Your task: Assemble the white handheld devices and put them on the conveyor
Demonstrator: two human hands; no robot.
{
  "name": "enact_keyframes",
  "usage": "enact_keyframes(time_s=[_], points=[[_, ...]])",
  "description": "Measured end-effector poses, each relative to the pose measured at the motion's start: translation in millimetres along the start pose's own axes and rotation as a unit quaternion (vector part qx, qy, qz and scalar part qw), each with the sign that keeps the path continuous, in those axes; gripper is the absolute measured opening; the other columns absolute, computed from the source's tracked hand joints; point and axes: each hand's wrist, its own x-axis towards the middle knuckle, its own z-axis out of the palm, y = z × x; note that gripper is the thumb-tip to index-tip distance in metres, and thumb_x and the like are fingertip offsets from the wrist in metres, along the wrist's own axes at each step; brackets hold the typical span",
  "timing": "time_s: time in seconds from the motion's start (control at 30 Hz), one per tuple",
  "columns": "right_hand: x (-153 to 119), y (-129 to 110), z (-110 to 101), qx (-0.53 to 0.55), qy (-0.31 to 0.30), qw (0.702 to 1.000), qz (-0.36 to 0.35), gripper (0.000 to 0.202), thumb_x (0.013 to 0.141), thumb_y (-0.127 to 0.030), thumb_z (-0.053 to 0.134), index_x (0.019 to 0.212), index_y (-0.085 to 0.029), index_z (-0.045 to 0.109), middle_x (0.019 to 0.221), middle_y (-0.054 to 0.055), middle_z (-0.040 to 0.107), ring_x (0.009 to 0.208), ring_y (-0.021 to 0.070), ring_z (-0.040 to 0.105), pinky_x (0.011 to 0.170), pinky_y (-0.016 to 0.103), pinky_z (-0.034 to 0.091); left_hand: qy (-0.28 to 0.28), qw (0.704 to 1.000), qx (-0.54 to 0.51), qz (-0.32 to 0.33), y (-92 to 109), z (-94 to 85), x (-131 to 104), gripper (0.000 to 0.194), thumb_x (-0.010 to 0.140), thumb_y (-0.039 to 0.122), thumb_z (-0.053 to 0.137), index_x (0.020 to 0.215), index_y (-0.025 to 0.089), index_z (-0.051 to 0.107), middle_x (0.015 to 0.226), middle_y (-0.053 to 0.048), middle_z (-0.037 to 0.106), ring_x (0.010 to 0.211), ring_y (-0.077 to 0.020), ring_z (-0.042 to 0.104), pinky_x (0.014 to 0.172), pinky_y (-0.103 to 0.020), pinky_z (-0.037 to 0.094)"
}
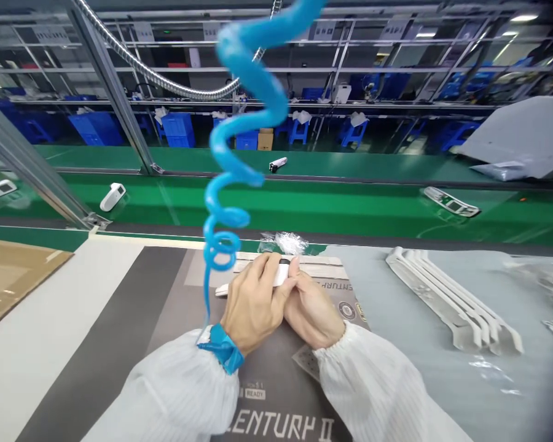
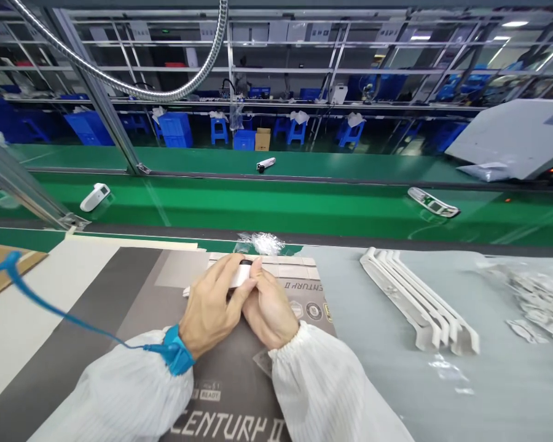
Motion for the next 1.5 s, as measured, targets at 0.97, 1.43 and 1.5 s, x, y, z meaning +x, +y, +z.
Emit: enact_keyframes(time_s=[0.97, 1.43, 1.5], points=[[1.8, -2.5, -10.8, -0.294, 0.033, 0.928, -0.227, 0.035, 0.085, -0.053, 0.065, 0.107, -0.026, 0.061, 0.077, 0.0, 0.061, 0.069, 0.0155, 0.058, 0.067, 0.029, 0.048, -0.303, 0.62, -0.602, -0.401, -23.1, -21.5, 15.6, 0.05, 0.087, 0.068, 0.049, 0.091, 0.018, 0.051, 0.057, 0.007, 0.046, 0.03, -0.003, 0.031, 0.03, -0.016, 0.028], [16.9, -0.8, -28.7, -0.23, 0.119, 0.957, -0.134, 0.046, 0.072, -0.049, 0.08, 0.108, -0.023, 0.07, 0.104, 0.007, 0.072, 0.066, 0.013, 0.056, 0.066, 0.03, 0.051, -0.023, 0.915, 0.007, -0.402, -144.7, -41.3, 135.0, 0.032, 0.094, 0.035, 0.057, 0.12, 0.016, 0.057, 0.112, -0.009, 0.064, 0.096, -0.0196, 0.063, 0.084, -0.039, 0.054], [17.8, -1.8, -30.9, -0.204, 0.116, 0.965, -0.114, 0.045, 0.069, -0.043, 0.083, 0.107, -0.023, 0.071, 0.104, 0.007, 0.072, 0.068, 0.0139, 0.057, 0.067, 0.03, 0.052, -0.008, 0.915, 0.06, -0.399, -155.0, -37.1, 133.6, 0.035, 0.092, 0.037, 0.06, 0.12, 0.016, 0.059, 0.12, -0.009, 0.06, 0.105, -0.0219, 0.061, 0.089, -0.043, 0.053]])
